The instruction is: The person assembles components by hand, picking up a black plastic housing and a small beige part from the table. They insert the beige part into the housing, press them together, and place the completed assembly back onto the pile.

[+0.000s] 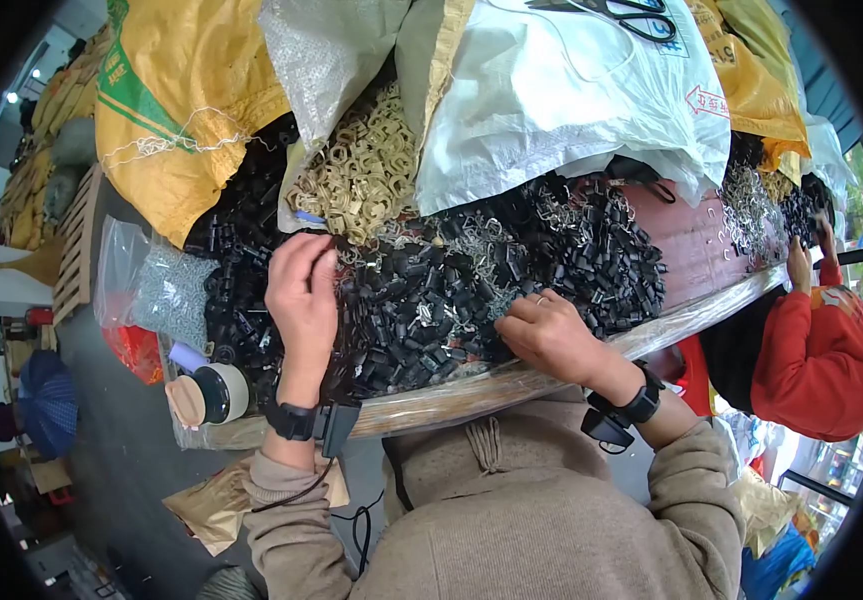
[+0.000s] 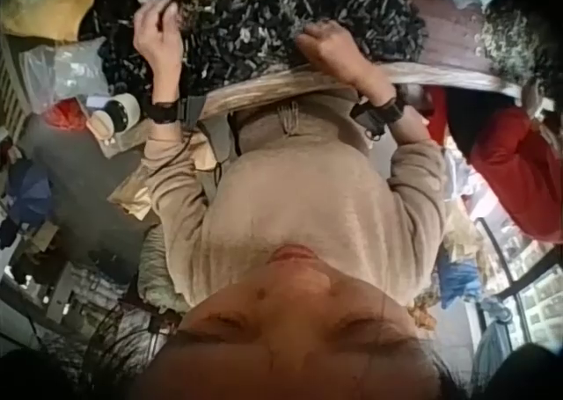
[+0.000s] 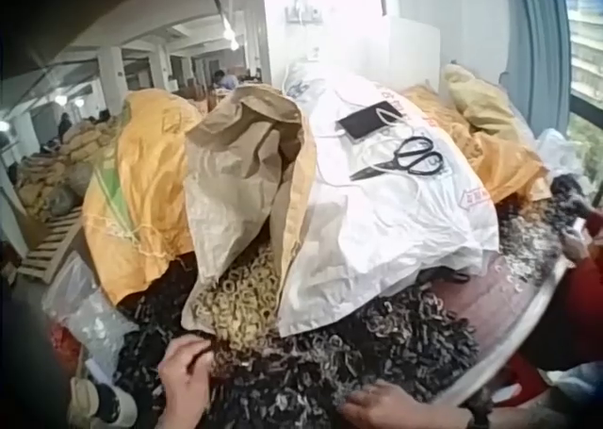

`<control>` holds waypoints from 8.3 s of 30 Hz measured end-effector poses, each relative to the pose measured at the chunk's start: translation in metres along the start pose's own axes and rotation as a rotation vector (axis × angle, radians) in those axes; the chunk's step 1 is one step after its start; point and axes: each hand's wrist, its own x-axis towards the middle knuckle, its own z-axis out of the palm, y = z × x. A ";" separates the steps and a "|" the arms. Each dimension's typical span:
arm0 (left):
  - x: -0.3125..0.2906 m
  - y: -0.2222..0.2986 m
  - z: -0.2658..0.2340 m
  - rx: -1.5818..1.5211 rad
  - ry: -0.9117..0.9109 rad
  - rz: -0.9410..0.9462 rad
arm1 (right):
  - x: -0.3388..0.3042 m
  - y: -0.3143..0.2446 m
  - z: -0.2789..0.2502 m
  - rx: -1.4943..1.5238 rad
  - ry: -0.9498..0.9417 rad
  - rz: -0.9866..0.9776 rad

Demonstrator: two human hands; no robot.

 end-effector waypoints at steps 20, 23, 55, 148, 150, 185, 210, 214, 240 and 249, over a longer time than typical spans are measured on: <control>-0.069 0.053 0.022 -1.903 -0.204 -1.489 | 0.001 0.014 0.017 0.799 0.128 0.360; -0.072 0.062 0.031 -1.891 -0.251 -1.565 | 0.003 0.010 0.012 1.024 0.055 0.448; -0.060 0.080 0.051 -1.238 -0.525 -1.112 | 0.007 0.006 0.011 0.585 0.227 0.273; -0.052 0.090 0.058 -1.560 -0.733 -1.267 | -0.029 0.167 -0.041 0.075 0.528 0.584; -0.051 0.090 0.058 -1.570 -0.721 -1.272 | -0.026 0.181 -0.039 0.001 0.487 0.510; -0.056 0.087 0.043 -1.530 -0.707 -1.309 | 0.015 0.224 -0.027 0.024 0.044 0.281; -0.060 0.083 0.035 -1.567 -0.649 -1.339 | 0.041 0.193 -0.022 0.521 0.197 0.219; -0.064 0.082 0.033 -1.563 -0.632 -1.345 | 0.045 0.206 -0.019 0.476 0.168 0.243; -0.068 0.084 0.027 -1.557 -0.641 -1.337 | 0.080 0.181 -0.001 0.611 0.128 0.326; -0.069 0.086 0.024 -1.564 -0.654 -1.288 | 0.076 0.152 -0.013 0.755 0.055 0.225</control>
